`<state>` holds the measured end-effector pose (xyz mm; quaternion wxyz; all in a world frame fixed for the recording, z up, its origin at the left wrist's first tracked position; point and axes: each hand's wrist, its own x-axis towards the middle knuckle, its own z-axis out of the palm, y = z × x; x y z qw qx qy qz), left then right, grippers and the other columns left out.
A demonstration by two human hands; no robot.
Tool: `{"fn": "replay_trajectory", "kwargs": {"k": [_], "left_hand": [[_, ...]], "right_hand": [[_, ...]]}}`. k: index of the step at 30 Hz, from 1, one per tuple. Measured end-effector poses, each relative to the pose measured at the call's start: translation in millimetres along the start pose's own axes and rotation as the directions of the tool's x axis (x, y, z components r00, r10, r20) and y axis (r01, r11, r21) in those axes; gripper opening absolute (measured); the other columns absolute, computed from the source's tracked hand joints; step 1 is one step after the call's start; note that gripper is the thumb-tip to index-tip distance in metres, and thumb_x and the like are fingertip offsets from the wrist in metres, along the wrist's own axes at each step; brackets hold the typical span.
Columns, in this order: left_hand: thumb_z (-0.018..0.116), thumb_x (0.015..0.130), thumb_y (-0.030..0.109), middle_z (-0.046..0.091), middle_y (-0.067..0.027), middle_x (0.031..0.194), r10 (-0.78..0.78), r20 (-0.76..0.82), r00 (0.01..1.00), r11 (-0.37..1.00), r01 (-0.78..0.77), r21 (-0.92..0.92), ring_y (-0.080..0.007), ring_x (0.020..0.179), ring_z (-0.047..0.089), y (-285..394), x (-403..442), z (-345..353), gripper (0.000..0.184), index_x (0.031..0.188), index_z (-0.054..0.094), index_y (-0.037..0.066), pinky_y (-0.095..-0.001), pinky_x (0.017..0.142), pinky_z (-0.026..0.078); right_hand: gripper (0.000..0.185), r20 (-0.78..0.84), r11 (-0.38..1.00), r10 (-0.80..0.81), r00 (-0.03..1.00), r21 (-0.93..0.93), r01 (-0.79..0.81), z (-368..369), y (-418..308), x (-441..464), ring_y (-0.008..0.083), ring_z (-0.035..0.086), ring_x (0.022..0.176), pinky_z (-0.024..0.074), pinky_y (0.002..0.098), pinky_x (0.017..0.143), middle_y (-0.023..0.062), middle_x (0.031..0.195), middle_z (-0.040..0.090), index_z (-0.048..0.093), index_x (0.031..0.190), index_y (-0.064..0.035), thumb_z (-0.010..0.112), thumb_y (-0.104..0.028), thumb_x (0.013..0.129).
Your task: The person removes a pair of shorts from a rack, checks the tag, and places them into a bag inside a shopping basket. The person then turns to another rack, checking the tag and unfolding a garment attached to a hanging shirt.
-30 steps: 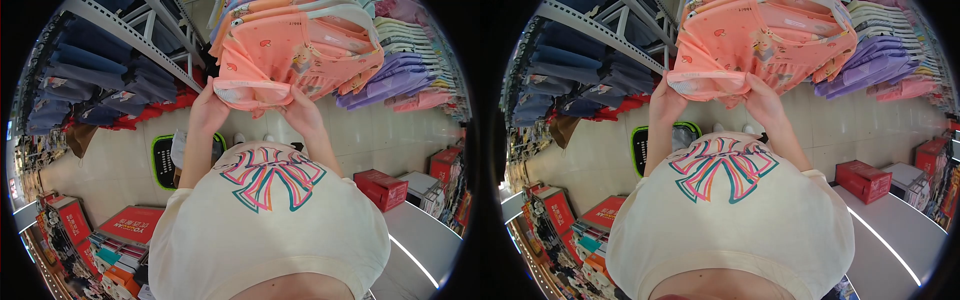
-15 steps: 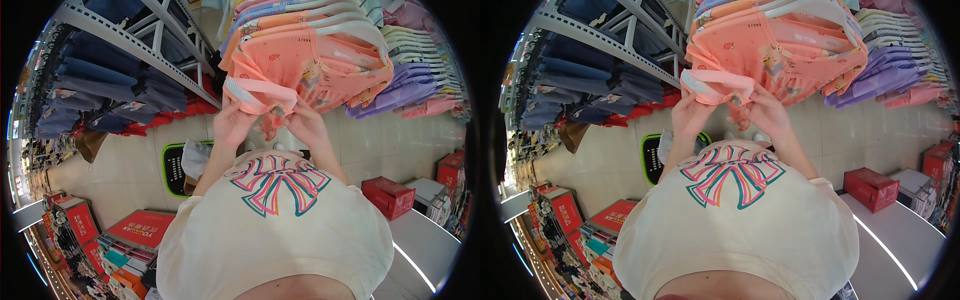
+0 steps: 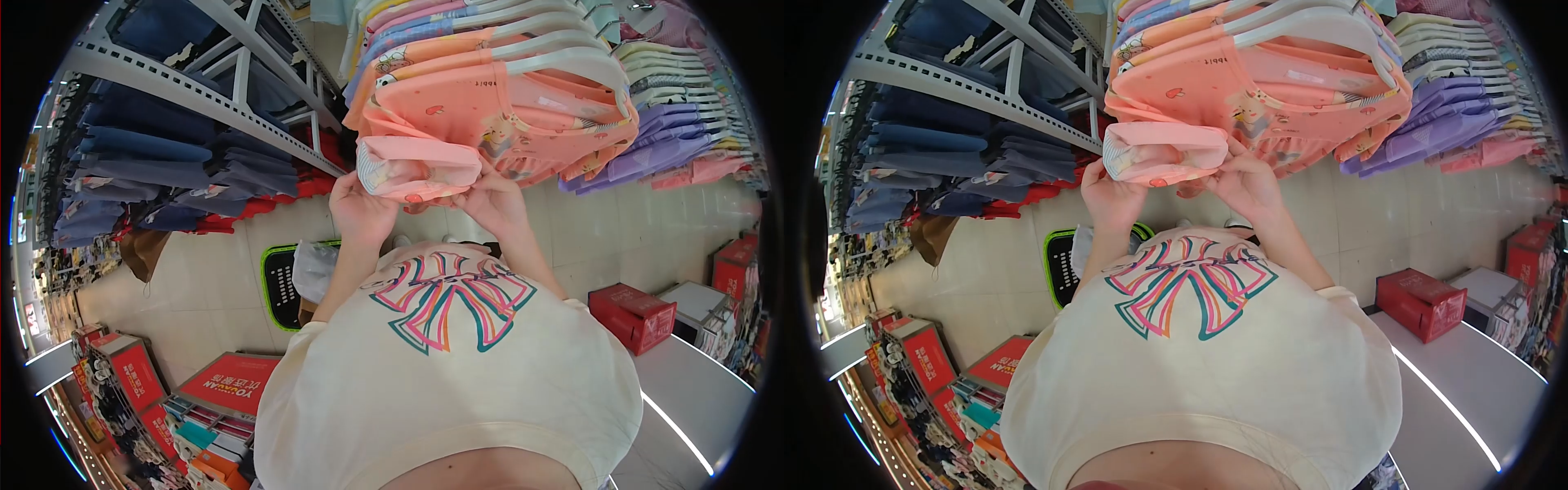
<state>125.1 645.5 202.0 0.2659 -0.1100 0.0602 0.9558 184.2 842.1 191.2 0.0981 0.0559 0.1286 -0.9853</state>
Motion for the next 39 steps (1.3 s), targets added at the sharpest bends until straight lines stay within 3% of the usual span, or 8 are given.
{"fn": "replay_trajectory", "kwargs": {"k": [4,10,16,25,31,34,39], "left_hand": [[0.042,0.077,0.013,0.048,-0.0104,0.117,0.036,0.003,0.999,0.995,-0.036,0.098,-0.0234,0.11,0.045,-5,2,7,0.041,0.117,0.043,0.002,-0.0385,0.094,0.034],[0.045,0.076,0.01,0.05,-0.0117,0.113,0.121,0.129,0.984,0.903,-0.163,0.398,-0.0212,0.104,0.05,-7,-3,17,0.041,0.116,0.042,-0.001,-0.0349,0.089,0.039],[0.046,0.076,0.01,0.049,-0.014,0.114,0.103,0.206,0.973,0.814,-0.202,0.545,-0.0207,0.1,0.053,-4,-4,14,0.045,0.119,0.039,-0.004,-0.0337,0.085,0.042],[0.047,0.077,0.015,0.042,-0.0115,0.122,0.087,0.293,0.952,0.755,-0.255,0.604,-0.0211,0.109,0.046,-6,-5,18,0.053,0.126,0.032,0.0,-0.0341,0.088,0.04],[0.048,0.077,0.023,0.027,-0.0125,0.132,0.004,0.255,0.967,0.887,-0.121,0.446,-0.0266,0.12,0.031,-5,-10,25,0.066,0.134,0.017,0.01,-0.0473,0.094,0.029],[0.049,0.077,0.024,0.025,-0.0126,0.132,-0.014,0.254,0.967,0.897,-0.101,0.431,-0.0279,0.121,0.028,-5,-12,26,0.068,0.135,0.015,0.013,-0.0503,0.095,0.025],[0.049,0.078,0.023,0.025,-0.0121,0.132,-0.024,0.266,0.964,0.905,-0.092,0.416,-0.0273,0.121,0.028,-6,-15,26,0.069,0.135,0.013,0.014,-0.0493,0.096,0.026]], "right_hand": [[0.041,0.102,0.988,0.001,0.995,0.15,-0.017,0,-6,2,0.022,0.043,0.112,0.0319,0.04,0.094,0.0092,0.118,0.047,0.044,0.115,-0.0049,0.041,-0.007,0.074],[0.034,-0.042,0.981,-0.032,0.999,0.192,0.039,-4,-10,9,0.0225,0.044,0.111,0.0306,0.0414,0.095,0.0096,0.115,0.051,0.05,0.109,-0.0026,0.041,-0.015,0.079],[0.033,-0.031,0.991,-0.04,0.999,0.128,0.044,-7,-12,11,0.0223,0.043,0.112,0.0302,0.0406,0.096,0.0093,0.116,0.051,0.051,0.109,-0.0035,0.039,-0.018,0.082],[0.033,0.018,0.99,-0.028,0.999,0.136,0.026,1,-10,12,0.0213,0.042,0.113,0.03,0.0408,0.096,0.0078,0.116,0.051,0.048,0.112,-0.0052,0.038,-0.017,0.084],[0.033,0.032,0.997,-0.009,0.999,0.077,0.007,8,-9,9,0.0204,0.041,0.115,0.027,0.041,0.098,0.0082,0.118,0.049,0.046,0.115,-0.0069,0.039,-0.017,0.085],[0.03,0.019,0.994,-0.006,1.0,0.113,0.004,14,-7,8,0.0213,0.043,0.111,0.0284,0.0379,0.098,0.01,0.117,0.049,0.047,0.112,-0.0057,0.042,-0.015,0.083],[0.037,0.04,0.998,-0.033,0.999,0.051,0.031,10,-3,5,0.0218,0.037,0.117,0.0254,0.0398,0.099,0.0086,0.123,0.045,0.042,0.12,-0.0087,0.042,-0.018,0.084]]}}
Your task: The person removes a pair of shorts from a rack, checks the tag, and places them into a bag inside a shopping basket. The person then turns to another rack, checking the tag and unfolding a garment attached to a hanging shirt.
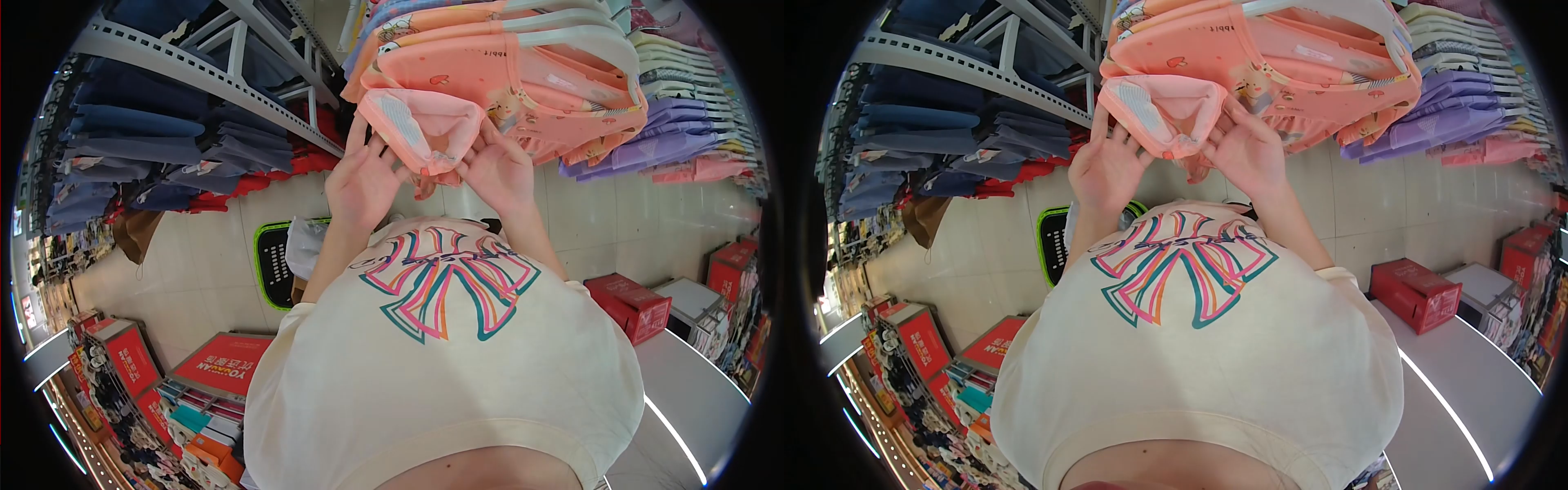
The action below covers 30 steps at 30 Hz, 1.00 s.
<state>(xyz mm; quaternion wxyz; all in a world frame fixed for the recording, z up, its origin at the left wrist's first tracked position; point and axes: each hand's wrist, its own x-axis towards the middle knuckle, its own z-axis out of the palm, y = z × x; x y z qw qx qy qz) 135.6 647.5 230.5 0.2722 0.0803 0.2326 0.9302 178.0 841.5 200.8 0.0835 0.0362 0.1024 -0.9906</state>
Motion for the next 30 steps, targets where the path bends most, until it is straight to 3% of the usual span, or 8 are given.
{"fn": "replay_trajectory", "kwargs": {"k": [4,7,10,13,19,22,27,30], "left_hand": [[0.048,0.078,0.021,0.026,-0.0116,0.132,0.014,-0.029,0.999,1.0,-0.014,0.027,-0.0275,0.121,0.03,0,-3,1,0.067,0.135,0.013,0.014,-0.0471,0.096,0.027],[0.044,0.081,0.022,0.025,-0.011,0.135,-0.032,-0.048,0.998,0.999,0.034,0.036,-0.0255,0.124,0.026,0,-6,0,0.062,0.135,0.014,0.013,-0.044,0.1,0.024],[0.039,0.085,0.021,0.032,-0.0116,0.132,-0.039,-0.087,0.995,0.986,0.024,-0.163,-0.0265,0.121,0.032,-4,-4,-1,0.052,0.132,0.022,0.008,-0.0452,0.099,0.026],[0.04,0.087,0.02,0.044,-0.0102,0.119,-0.161,-0.165,0.973,0.944,0.104,-0.312,-0.0228,0.111,0.043,-5,-7,-10,0.037,0.122,0.036,0.008,-0.0403,0.092,0.034],[0.037,0.09,0.028,0.052,-0.0083,0.105,-0.237,-0.055,0.97,0.849,0.179,-0.497,-0.0219,0.1,0.049,-16,-6,-31,0.029,0.107,0.047,0.007,-0.0374,0.086,0.04],[0.038,0.09,0.028,0.052,-0.0073,0.103,-0.203,-0.161,0.966,0.912,0.127,-0.389,-0.0201,0.099,0.049,-15,-9,-9,0.028,0.106,0.047,0.007,-0.0371,0.086,0.039],[0.037,0.088,0.02,0.051,-0.007,0.106,0.008,-0.268,0.963,0.991,-0.043,-0.127,-0.0203,0.103,0.047,-11,-15,-15,0.029,0.111,0.045,0.005,-0.0376,0.091,0.035],[0.04,0.086,0.015,0.053,-0.0067,0.101,0.144,-0.278,0.95,0.983,-0.103,0.154,-0.0186,0.098,0.05,-7,-20,-18,0.028,0.11,0.047,0.002,-0.0349,0.089,0.038]], "right_hand": [[0.038,0.009,0.999,0.005,1.0,0.032,-0.005,3,2,-4,0.022,0.037,0.117,0.025,0.0407,0.099,0.0086,0.123,0.044,0.04,0.122,-0.0086,0.044,-0.016,0.084],[0.04,-0.033,0.997,-0.056,0.998,-0.061,0.054,16,8,-5,0.022,0.034,0.119,0.0259,0.041,0.099,0.0085,0.124,0.042,0.038,0.123,-0.0081,0.045,-0.014,0.084],[0.044,-0.003,0.999,-0.014,1.0,0.04,0.014,20,12,-8,0.0219,0.037,0.117,0.0285,0.0382,0.099,0.0109,0.121,0.044,0.034,0.125,-0.0041,0.047,-0.006,0.083],[0.046,-0.043,1.0,-0.011,0.999,0.004,0.011,14,15,-10,0.0224,0.042,0.113,0.0342,0.0367,0.096,0.0135,0.122,0.043,0.031,0.126,-0.0021,0.047,-0.003,0.083],[0.039,-0.128,0.963,0.059,0.99,-0.252,-0.09,8,22,-13,0.0211,0.05,0.105,0.0426,0.0314,0.085,0.0154,0.117,0.048,0.04,0.119,0.0031,0.05,-0.006,0.083],[0.034,-0.187,0.892,0.011,0.982,-0.443,-0.094,19,25,-20,0.0164,0.055,0.092,0.0443,0.0292,0.079,0.0124,0.104,0.055,0.048,0.112,0.0032,0.055,-0.011,0.082],[0.023,-0.12,0.425,-0.247,0.961,-0.905,-0.004,11,28,-30,0.008,0.053,0.075,0.0435,0.0208,0.06,0.0064,0.091,0.056,0.058,0.097,0.0015,0.061,-0.011,0.078],[0.018,0.116,0.008,-0.425,0.898,-0.991,0.132,7,27,-34,0.0067,0.052,0.072,0.0426,0.0188,0.054,0.0051,0.089,0.054,0.059,0.093,0.0006,0.061,-0.005,0.076]]}}
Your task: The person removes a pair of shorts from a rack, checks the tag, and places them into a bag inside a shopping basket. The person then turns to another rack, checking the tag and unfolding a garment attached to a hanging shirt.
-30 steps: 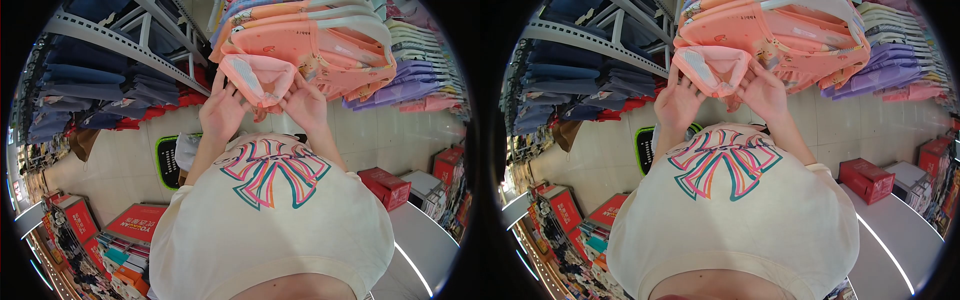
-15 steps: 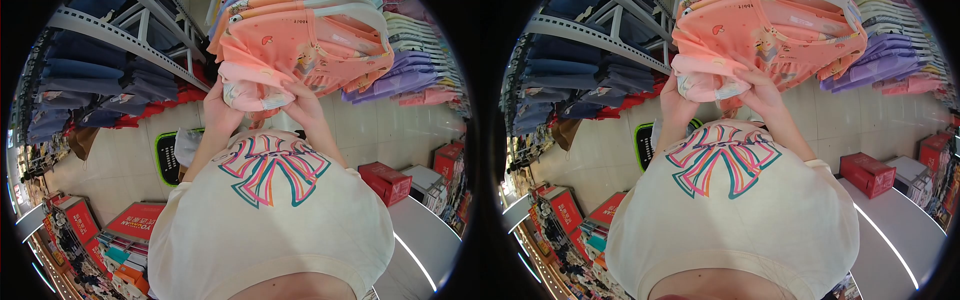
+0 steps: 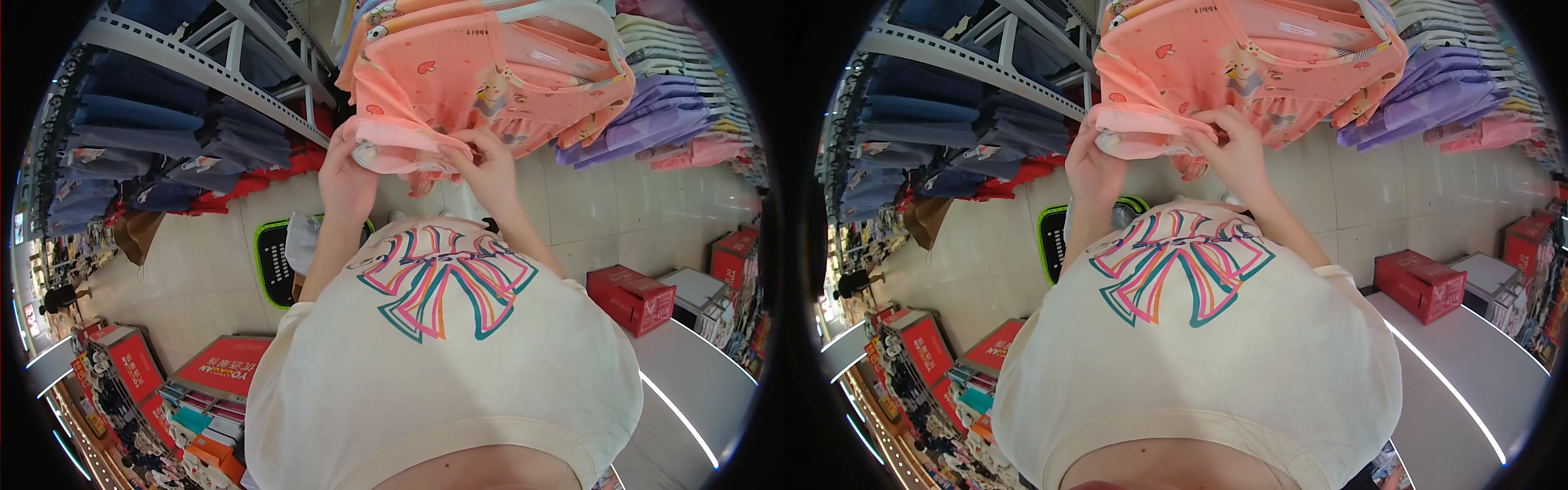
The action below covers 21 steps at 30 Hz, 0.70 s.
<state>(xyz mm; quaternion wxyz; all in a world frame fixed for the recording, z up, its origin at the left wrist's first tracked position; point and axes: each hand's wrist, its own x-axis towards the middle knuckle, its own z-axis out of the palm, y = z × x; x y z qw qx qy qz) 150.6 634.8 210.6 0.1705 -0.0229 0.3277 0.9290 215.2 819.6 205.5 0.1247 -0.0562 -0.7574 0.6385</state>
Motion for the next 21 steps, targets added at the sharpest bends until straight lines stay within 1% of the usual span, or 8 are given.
{"fn": "replay_trajectory", "kwargs": {"k": [2,4,7,11,13,16,19,21], "left_hand": [[0.043,0.085,0.011,0.056,-0.0062,0.095,0.094,-0.037,0.995,0.962,-0.081,0.261,-0.016,0.091,0.053,4,-3,-3,0.025,0.107,0.05,0.0,-0.0306,0.082,0.042],[0.046,0.083,0.006,0.058,-0.0051,0.087,0.202,-0.068,0.977,0.816,-0.129,0.563,-0.0125,0.081,0.056,6,-5,-5,0.021,0.102,0.053,-0.001,-0.0251,0.073,0.045],[0.048,0.082,0.001,0.058,-0.0045,0.081,0.342,-0.105,0.934,0.757,-0.208,0.619,-0.0088,0.071,0.056,6,-5,-7,0.016,0.096,0.056,-0.003,-0.0191,0.062,0.045],[0.045,0.086,0.004,0.057,-0.0058,0.084,0.531,0.036,0.847,0.568,-0.387,0.726,-0.0093,0.075,0.056,-7,5,-35,0.017,0.102,0.05,-0.001,-0.0206,0.06,0.047],[0.044,0.087,0.006,0.057,-0.007,0.086,0.496,-0.102,0.862,0.691,-0.321,0.648,-0.0114,0.076,0.057,-8,3,-30,0.018,0.103,0.047,0.0,-0.0225,0.063,0.048],[0.044,0.087,0.008,0.056,-0.0093,0.09,0.448,-0.217,0.867,0.802,-0.283,0.526,-0.0161,0.078,0.058,-8,5,-28,0.019,0.104,0.045,0.0,-0.0267,0.067,0.049],[0.044,0.087,0.01,0.055,-0.0107,0.094,0.396,-0.297,0.869,0.879,-0.265,0.396,-0.0194,0.082,0.058,-5,10,-35,0.019,0.104,0.045,0.001,-0.0309,0.072,0.049],[0.044,0.087,0.012,0.055,-0.0105,0.098,0.333,-0.323,0.886,0.931,-0.254,0.262,-0.0204,0.087,0.057,4,20,-54,0.019,0.104,0.046,0.002,-0.0334,0.077,0.048]], "right_hand": [[0.016,-0.1,0.976,-0.173,0.98,-0.153,0.156,-1,2,-1,0.0071,0.052,0.071,0.0432,0.019,0.053,0.0049,0.089,0.052,0.06,0.09,-0.0001,0.061,-0.001,0.074],[0.016,-0.196,0.942,-0.294,0.936,-0.224,0.249,-2,0,-3,0.008,0.053,0.071,0.0447,0.02,0.056,0.0051,0.089,0.051,0.061,0.088,-0.001,0.061,0.002,0.072],[0.014,-0.233,0.899,-0.406,0.884,-0.276,0.34,-3,-4,-8,0.0139,0.053,0.069,0.0444,0.0241,0.056,0.0033,0.084,0.052,0.063,0.082,-0.0058,0.064,-0.002,0.068],[0.014,0.116,0.868,-0.424,0.898,-0.232,0.439,-3,-9,-15,0.016,0.055,0.071,0.0457,0.026,0.058,0.0028,0.084,0.052,0.063,0.083,-0.0074,0.063,-0.002,0.07],[0.014,0.211,0.87,-0.421,0.882,-0.182,0.459,-2,-6,-18,0.0171,0.055,0.072,0.0462,0.0263,0.058,0.003,0.085,0.053,0.063,0.083,-0.0081,0.062,-0.002,0.071],[0.016,0.188,0.893,-0.387,0.903,-0.167,0.418,-7,-3,-20,0.0135,0.056,0.075,0.046,0.0235,0.062,0.0044,0.084,0.055,0.063,0.083,-0.0038,0.062,0.003,0.069],[0.014,0.041,0.97,-0.235,0.971,-0.057,0.237,-19,-9,-23,0.0129,0.055,0.077,0.0453,0.0229,0.063,0.0046,0.084,0.056,0.063,0.083,-0.0032,0.062,0.002,0.07],[0.012,-0.061,0.957,-0.245,0.968,-0.173,0.231,-37,-5,-21,0.0124,0.055,0.077,0.0446,0.0226,0.065,0.0046,0.084,0.056,0.063,0.083,-0.0023,0.062,0.001,0.071]]}}
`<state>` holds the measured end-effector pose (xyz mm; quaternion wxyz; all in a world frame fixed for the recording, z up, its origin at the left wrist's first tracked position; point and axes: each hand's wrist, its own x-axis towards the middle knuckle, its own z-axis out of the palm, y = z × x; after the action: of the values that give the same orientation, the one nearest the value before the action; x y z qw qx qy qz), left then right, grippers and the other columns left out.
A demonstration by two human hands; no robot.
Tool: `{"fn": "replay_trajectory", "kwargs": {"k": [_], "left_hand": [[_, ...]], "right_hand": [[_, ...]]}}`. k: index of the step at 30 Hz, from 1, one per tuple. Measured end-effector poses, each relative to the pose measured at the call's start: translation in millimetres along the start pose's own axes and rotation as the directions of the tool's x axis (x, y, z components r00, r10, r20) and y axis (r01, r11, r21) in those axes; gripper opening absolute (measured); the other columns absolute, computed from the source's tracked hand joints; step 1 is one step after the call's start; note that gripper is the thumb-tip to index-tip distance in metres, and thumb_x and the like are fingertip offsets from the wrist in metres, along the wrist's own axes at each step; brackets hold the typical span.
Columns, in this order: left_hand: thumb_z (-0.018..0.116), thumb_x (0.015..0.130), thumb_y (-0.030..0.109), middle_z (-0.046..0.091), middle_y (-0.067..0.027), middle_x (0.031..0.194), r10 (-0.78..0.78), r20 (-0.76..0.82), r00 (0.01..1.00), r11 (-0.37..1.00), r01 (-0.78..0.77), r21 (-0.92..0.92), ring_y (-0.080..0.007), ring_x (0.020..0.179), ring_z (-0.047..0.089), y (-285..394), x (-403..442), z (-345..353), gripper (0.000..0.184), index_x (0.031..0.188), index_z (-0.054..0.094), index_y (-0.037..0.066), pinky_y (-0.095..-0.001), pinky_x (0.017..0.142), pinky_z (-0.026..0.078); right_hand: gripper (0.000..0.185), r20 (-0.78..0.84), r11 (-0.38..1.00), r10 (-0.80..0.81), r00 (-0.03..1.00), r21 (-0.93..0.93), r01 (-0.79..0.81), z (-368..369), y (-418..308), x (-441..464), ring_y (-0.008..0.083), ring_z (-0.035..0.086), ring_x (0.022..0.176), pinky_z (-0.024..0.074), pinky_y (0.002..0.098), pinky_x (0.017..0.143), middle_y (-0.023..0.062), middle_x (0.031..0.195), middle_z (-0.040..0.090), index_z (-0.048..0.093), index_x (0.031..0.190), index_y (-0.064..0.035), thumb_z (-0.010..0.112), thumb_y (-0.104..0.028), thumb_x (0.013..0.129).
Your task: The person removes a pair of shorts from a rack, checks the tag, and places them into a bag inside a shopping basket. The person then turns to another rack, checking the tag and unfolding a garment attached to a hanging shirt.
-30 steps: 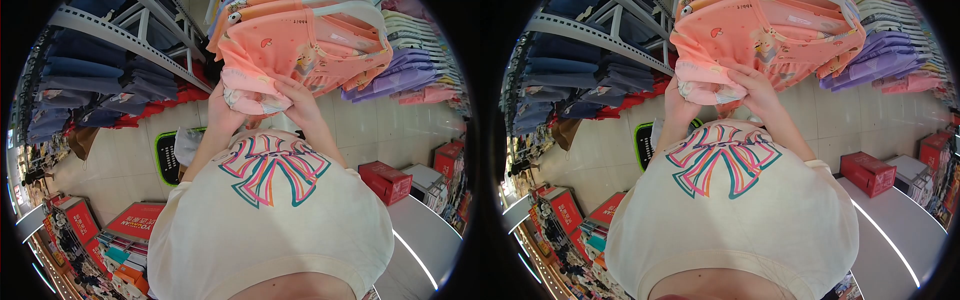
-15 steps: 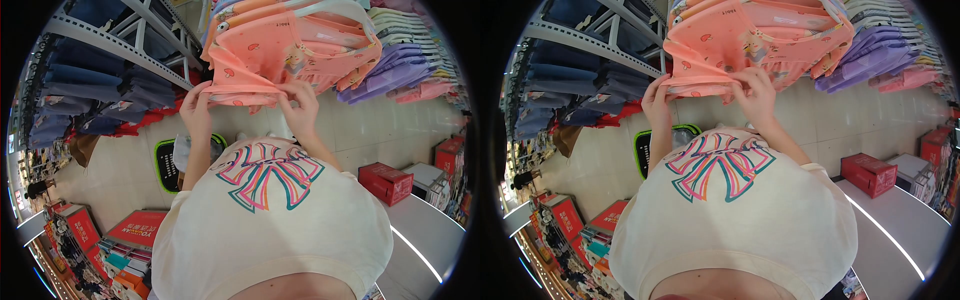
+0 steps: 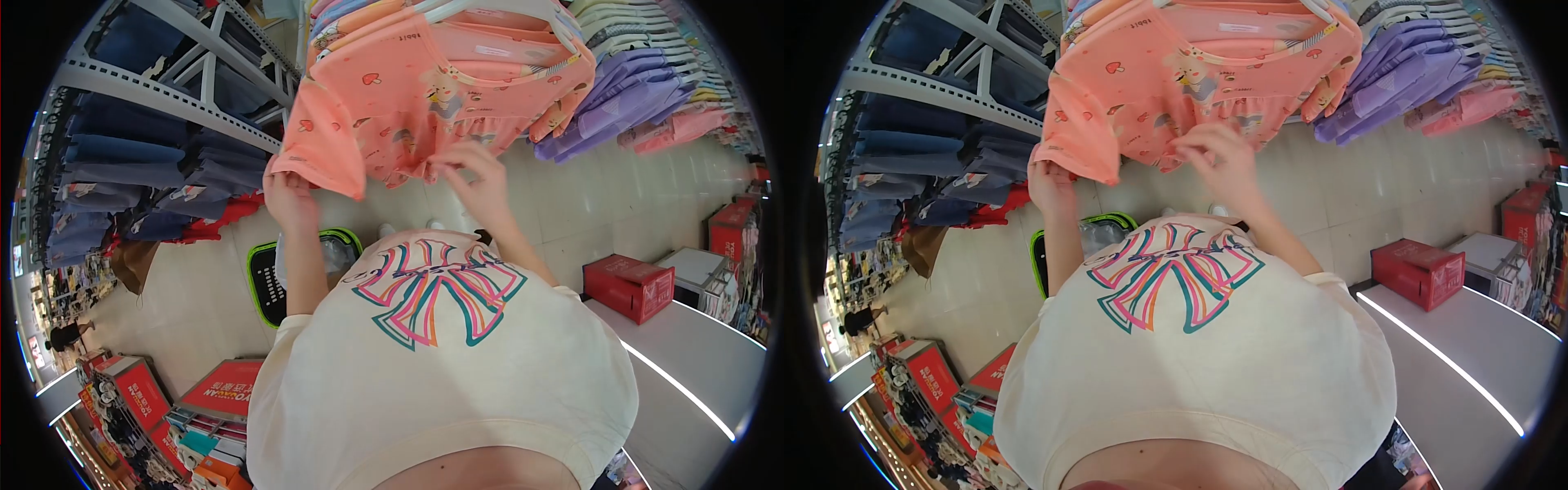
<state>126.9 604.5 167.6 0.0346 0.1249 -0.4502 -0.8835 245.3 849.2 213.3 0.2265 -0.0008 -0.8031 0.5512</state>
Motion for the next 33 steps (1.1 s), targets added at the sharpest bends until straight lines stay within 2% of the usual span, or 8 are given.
{"fn": "replay_trajectory", "kwargs": {"k": [5,7,8,13,20,29,32,33], "left_hand": [[0.035,0.09,0.016,0.052,-0.011,0.111,-0.161,-0.018,0.987,0.974,0.156,-0.161,-0.023,0.105,0.05,12,27,-5,0.025,0.107,0.047,0.003,-0.0412,0.092,0.037],[0.035,0.09,0.017,0.05,-0.0128,0.114,-0.199,-0.037,0.979,0.959,0.187,-0.211,-0.0249,0.11,0.045,23,20,16,0.025,0.107,0.046,0.001,-0.0429,0.095,0.034],[0.037,0.09,0.019,0.049,-0.013,0.115,-0.181,-0.024,0.983,0.96,0.171,-0.22,-0.0246,0.111,0.044,24,19,20,0.026,0.107,0.046,0.002,-0.0411,0.096,0.034],[0.044,0.088,0.021,0.044,-0.0139,0.118,-0.066,0.12,0.991,0.989,0.081,-0.122,-0.023,0.111,0.042,20,19,21,0.035,0.116,0.04,0.002,-0.0346,0.094,0.034],[0.055,0.081,0.006,0.044,-0.0111,0.117,0.057,0.147,0.988,0.976,-0.086,0.201,-0.0196,0.107,0.045,7,4,29,0.048,0.123,0.032,0.0,-0.0331,0.089,0.036],[0.061,0.074,-0.001,0.05,-0.0082,0.101,0.264,0.175,0.949,0.888,-0.31,0.34,-0.0155,0.099,0.047,-4,-16,49,0.071,0.13,0.017,0.002,-0.0265,0.079,0.041],[0.058,0.078,0.002,0.051,-0.0094,0.103,0.138,0.189,0.972,0.803,-0.222,0.554,-0.0166,0.096,0.049,-3,-20,54,0.06,0.128,0.024,0.001,-0.0277,0.079,0.042],[0.056,0.08,0.004,0.051,-0.0098,0.103,0.092,0.176,0.98,0.867,-0.165,0.471,-0.0174,0.095,0.05,-6,-14,50,0.055,0.126,0.027,0.0,-0.0284,0.079,0.043]], "right_hand": [[0.021,-0.427,0.959,-0.048,0.903,-0.272,-0.078,-73,64,14,0.013,0.054,0.082,0.0432,0.0233,0.071,0.0053,0.092,0.057,0.057,0.096,-0.0005,0.06,-0.002,0.075],[0.03,-0.602,0.991,0.068,0.796,-0.053,-0.125,-100,58,29,0.0143,0.054,0.085,0.0426,0.0235,0.075,0.0063,0.096,0.057,0.052,0.104,-0.0001,0.06,-0.005,0.076],[0.036,-0.62,0.982,0.037,0.784,-0.124,-0.144,-115,68,35,0.0157,0.054,0.086,0.0425,0.0249,0.076,0.0081,0.099,0.055,0.05,0.107,0.0002,0.062,-0.007,0.074],[0.054,-0.566,0.919,-0.002,0.824,-0.325,-0.221,-156,118,46,0.02,0.052,0.095,0.0403,0.0286,0.082,0.0125,0.105,0.052,0.044,0.116,0.0005,0.067,-0.016,0.07],[0.046,-0.365,0.885,0.413,0.835,-0.055,-0.462,-169,164,14,0.009,0.052,0.069,0.0418,0.0214,0.063,0.0029,0.078,0.057,0.051,0.11,0.0009,0.067,-0.017,0.071],[0.046,-0.552,0.887,0.03,0.833,-0.37,-0.277,-170,152,26,0.0167,0.055,0.085,0.0432,0.0268,0.072,0.0088,0.096,0.059,0.052,0.108,0.0017,0.066,-0.024,0.072],[0.041,-0.517,0.823,0.072,0.853,-0.452,-0.344,-182,162,38,0.0154,0.056,0.084,0.043,0.0254,0.072,0.0081,0.092,0.061,0.055,0.102,0.0025,0.064,-0.026,0.074],[0.038,-0.498,0.792,0.108,0.86,-0.479,-0.377,-185,163,41,0.0147,0.057,0.082,0.0428,0.0248,0.072,0.0076,0.089,0.062,0.057,0.099,0.0026,0.064,-0.026,0.074]]}}
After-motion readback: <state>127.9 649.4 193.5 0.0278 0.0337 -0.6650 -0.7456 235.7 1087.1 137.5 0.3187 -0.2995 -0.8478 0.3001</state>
